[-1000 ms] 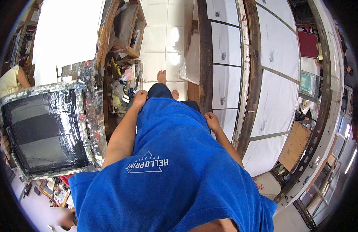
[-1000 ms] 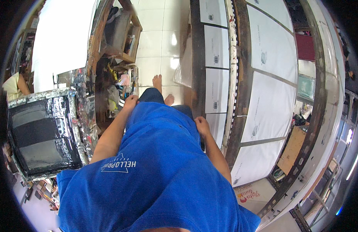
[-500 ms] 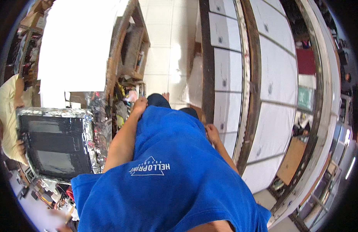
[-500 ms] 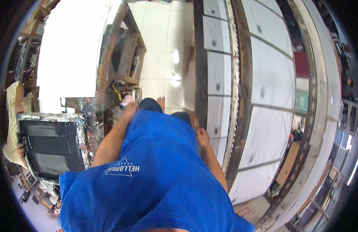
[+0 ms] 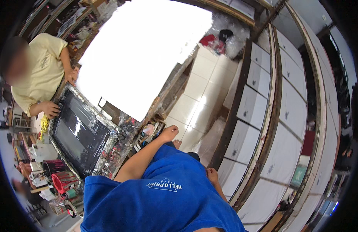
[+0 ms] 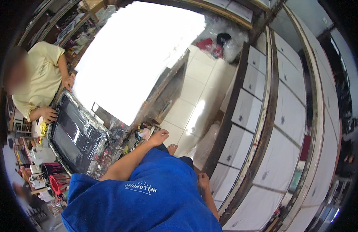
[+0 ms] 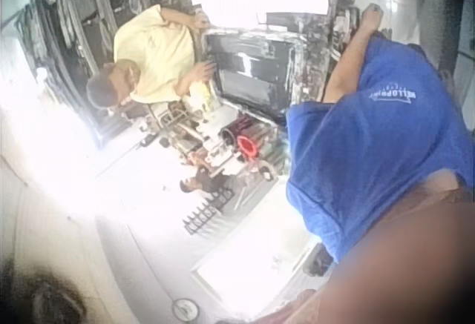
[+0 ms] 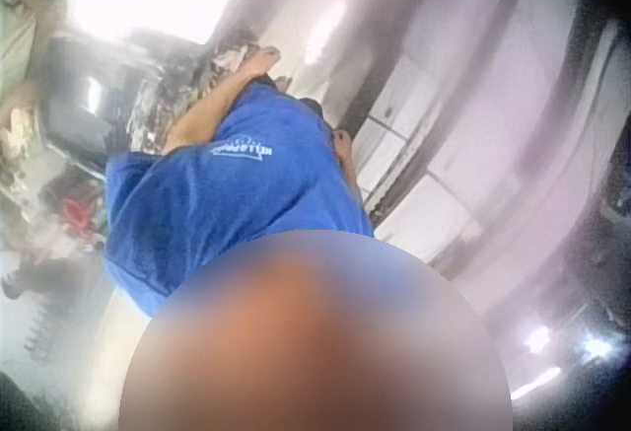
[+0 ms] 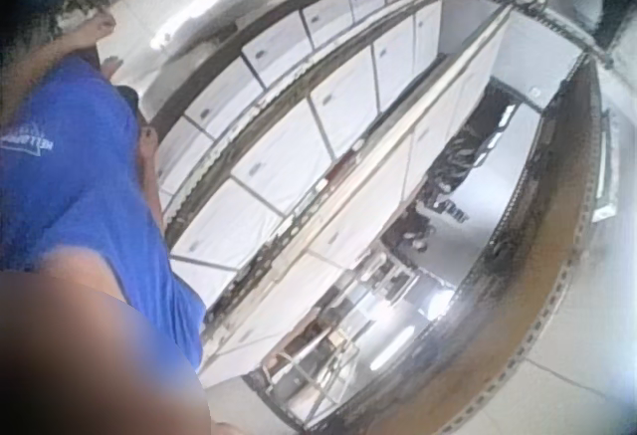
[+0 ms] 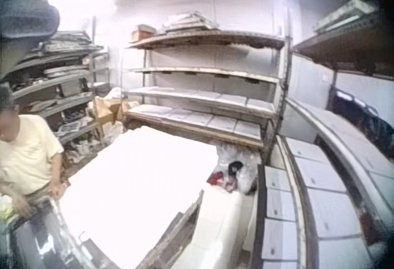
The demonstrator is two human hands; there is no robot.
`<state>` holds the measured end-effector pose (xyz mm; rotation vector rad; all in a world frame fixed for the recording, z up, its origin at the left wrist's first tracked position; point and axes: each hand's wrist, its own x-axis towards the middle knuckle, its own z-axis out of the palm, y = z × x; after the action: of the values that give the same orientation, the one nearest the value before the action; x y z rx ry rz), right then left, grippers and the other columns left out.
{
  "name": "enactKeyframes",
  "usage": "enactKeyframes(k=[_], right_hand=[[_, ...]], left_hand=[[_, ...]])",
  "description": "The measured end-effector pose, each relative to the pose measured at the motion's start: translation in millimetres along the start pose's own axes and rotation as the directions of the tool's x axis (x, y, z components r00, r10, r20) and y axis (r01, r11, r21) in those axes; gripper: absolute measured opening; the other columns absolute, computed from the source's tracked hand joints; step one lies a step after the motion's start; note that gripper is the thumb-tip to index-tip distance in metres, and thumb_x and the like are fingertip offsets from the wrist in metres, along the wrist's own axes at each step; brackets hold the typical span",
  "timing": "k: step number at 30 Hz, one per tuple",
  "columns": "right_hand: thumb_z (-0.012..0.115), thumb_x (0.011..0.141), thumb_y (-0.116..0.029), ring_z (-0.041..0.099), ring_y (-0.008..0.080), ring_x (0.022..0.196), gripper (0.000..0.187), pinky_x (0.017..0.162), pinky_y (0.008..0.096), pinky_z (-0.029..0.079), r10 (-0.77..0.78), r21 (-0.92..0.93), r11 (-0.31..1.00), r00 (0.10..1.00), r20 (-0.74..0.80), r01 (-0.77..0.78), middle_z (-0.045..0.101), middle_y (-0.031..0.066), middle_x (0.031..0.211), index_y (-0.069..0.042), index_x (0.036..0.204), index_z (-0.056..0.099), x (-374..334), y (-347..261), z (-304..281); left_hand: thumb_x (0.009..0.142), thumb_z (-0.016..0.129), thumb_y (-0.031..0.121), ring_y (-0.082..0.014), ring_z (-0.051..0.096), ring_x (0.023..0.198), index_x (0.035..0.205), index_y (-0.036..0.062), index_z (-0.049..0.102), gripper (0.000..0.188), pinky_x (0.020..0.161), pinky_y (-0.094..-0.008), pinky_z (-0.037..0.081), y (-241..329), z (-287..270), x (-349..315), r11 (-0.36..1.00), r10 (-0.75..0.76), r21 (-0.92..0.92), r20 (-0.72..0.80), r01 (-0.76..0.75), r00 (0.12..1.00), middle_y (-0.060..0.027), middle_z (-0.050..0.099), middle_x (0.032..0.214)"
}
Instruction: The person repeatedly picks up individual white sheets from a metal shelf and places them onto a growing stack on a nearby table. The person handles the sheets one at a time, moving between the shelf and the table throughout the clip.
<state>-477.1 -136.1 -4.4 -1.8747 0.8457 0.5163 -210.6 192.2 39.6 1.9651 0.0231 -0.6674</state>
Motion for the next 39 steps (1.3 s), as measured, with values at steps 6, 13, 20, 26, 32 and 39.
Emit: enactKeyframes(k=[6,13,20,26,32,39], right_hand=[[0.053,0.095,-0.022,0.057,0.0158,0.064,0.025,0.058,0.0294,0.047,0.0,0.129,0.992,0.993,0.118,-0.016,0.06,0.0078,0.077,0.002,0.095,0.06,43,-48,-19],[0.053,0.093,-0.025,0.064,0.0204,0.074,0.031,0.069,0.0355,0.052,-0.124,-0.216,0.963,0.975,0.184,0.163,0.064,0.0119,0.084,0.004,0.097,0.062,32,-126,-27],[0.052,0.09,-0.022,0.068,0.0223,0.081,0.033,0.07,0.0361,0.051,-0.266,-0.399,0.835,0.912,0.311,0.379,0.067,0.0183,0.091,0.006,0.103,0.064,140,-42,-30],[0.053,0.09,-0.018,0.066,0.0219,0.07,0.028,0.063,0.0332,0.051,-0.112,-0.294,0.935,0.95,0.293,0.201,0.064,0.0133,0.079,0.006,0.099,0.062,73,-212,-49],[0.053,0.089,-0.02,0.063,0.0237,0.08,0.032,0.071,0.0356,0.051,-0.065,-0.141,0.985,0.964,0.256,0.103,0.064,0.0149,0.091,0.007,0.105,0.06,127,-195,-45],[0.055,0.087,-0.016,0.065,0.0223,0.075,0.027,0.07,0.034,0.052,-0.176,-0.275,0.918,0.915,0.363,0.286,0.064,0.0152,0.087,0.008,0.099,0.061,101,-201,-33]], left_hand=[[0.088,0.059,0.026,-0.0303,0.065,0.098,0.118,-0.0016,0.058,0.041,0.086,-0.0376,0.051,72,-22,-8,0.99,0.139,0.015,0.029,-0.139,0.99,-0.0218,0.064,0.111],[0.09,0.056,0.017,-0.0295,0.062,0.095,0.118,0.0002,0.056,0.033,0.084,-0.0374,0.05,191,-98,-60,0.908,0.419,0.081,-0.212,-0.411,0.883,-0.0178,0.06,0.113],[0.083,0.062,0.015,-0.0341,0.045,0.122,0.116,-0.0004,0.053,0.038,0.101,-0.0439,0.038,220,-143,-72,0.773,0.592,0.566,-0.485,-0.285,0.644,-0.0186,0.05,0.126],[0.08,0.067,0.02,-0.0417,0.032,0.132,0.124,-0.0011,0.048,0.053,0.109,-0.0543,0.027,177,-143,-70,0.761,0.455,0.648,-0.57,0.034,0.685,-0.0258,0.041,0.135],[0.078,0.069,0.024,-0.0413,0.032,0.131,0.126,-0.0015,0.046,0.059,0.106,-0.0559,0.03,157,-130,-66,0.737,0.417,0.672,-0.543,0.079,0.729,-0.0253,0.038,0.137],[0.078,0.069,0.026,-0.0401,0.034,0.129,0.128,0.0005,0.044,0.061,0.105,-0.0529,0.032,156,-138,-68,0.728,0.389,0.68,-0.511,0.085,0.766,-0.024,0.038,0.137]])
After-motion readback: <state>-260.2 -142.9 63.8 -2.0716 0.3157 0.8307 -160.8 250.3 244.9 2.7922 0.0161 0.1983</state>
